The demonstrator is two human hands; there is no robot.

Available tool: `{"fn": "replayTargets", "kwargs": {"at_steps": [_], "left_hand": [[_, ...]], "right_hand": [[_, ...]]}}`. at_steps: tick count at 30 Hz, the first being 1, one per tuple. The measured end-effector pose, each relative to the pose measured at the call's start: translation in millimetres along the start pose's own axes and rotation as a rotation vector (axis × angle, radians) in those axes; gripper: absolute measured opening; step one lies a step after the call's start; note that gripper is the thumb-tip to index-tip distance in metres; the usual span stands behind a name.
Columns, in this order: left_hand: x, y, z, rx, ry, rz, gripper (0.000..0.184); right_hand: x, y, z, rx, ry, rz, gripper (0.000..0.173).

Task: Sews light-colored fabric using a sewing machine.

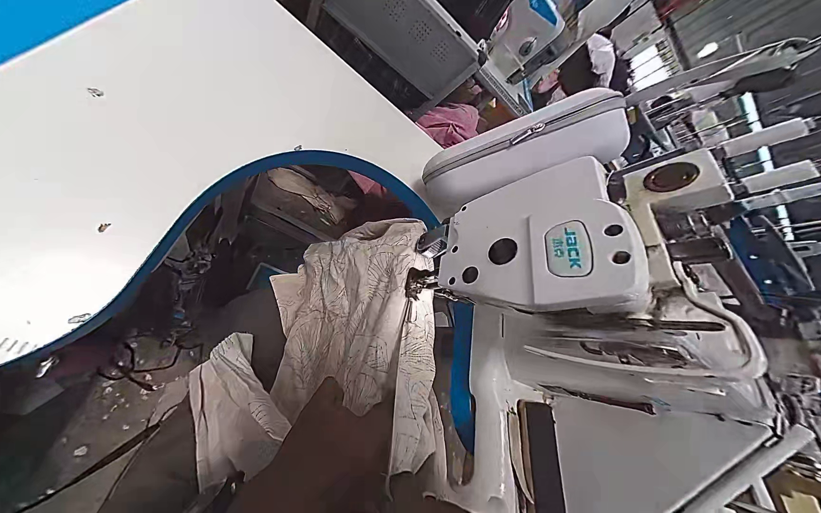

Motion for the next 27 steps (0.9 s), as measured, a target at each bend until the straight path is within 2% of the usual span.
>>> {"fn": "replayTargets", "kwargs": {"at_steps": [1,3,5,8,11,12,14,16,18,20,22,24,27], "left_hand": [[-1,2,3,-0.025,0.072,-0.029,0.023],[-9,1,9,-0.122,0.317,-0.161,0.049],[-10,6,9,-0.122,0.403,-0.252,0.067],[-12,8,7,-0.177,0.496,-0.370,0.073],[-16,4,10,-0.214,0.539,-0.338,0.079],[-15,4,8,-0.203,0.522,-0.320,0.077],[-13,6,3,-0.188,0.458,-0.310,0.058],[-11,10,-4,-0.129,0.268,-0.295,0.038],[-11,14,-5,-0.031,0.017,-0.177,0.014],[-13,15,4,0.111,-0.087,-0.026,0.012],[-13,16,19,0.207,0.069,-0.041,0.012],[-7,19,24,0.191,0.232,-0.182,0.011],[-3,24,23,0.115,0.231,-0.353,0.010]], "right_hand": [[4,-1,1,0.007,-0.041,-0.029,0.018],[9,-2,1,0.015,-0.100,-0.100,0.017],[8,-4,1,0.023,-0.120,-0.129,0.017],[2,0,-4,0.056,-0.087,-0.072,0.022],[1,5,-8,0.017,-0.075,-0.124,0.022],[3,6,-7,0.002,-0.106,-0.171,0.019],[9,6,-4,-0.029,-0.149,-0.249,0.013],[8,2,-3,-0.031,-0.195,-0.247,0.012],[5,-2,-6,-0.010,-0.284,-0.184,0.018],[10,-1,-14,-0.026,-0.422,-0.159,0.018],[24,3,-17,-0.108,-0.517,-0.151,0.016],[31,6,-15,-0.157,-0.524,-0.152,0.015],[30,6,-9,-0.169,-0.511,-0.143,0.015]]}}
Point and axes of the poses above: each hand's wrist, its own z-axis towards the middle knuckle, its own x-axis out of the palm, y = z × x, the point moved 2 cm from there along z, towards the middle knuckle, and after that the axes turned 7 degrees about -y, right-handed, at the moved point
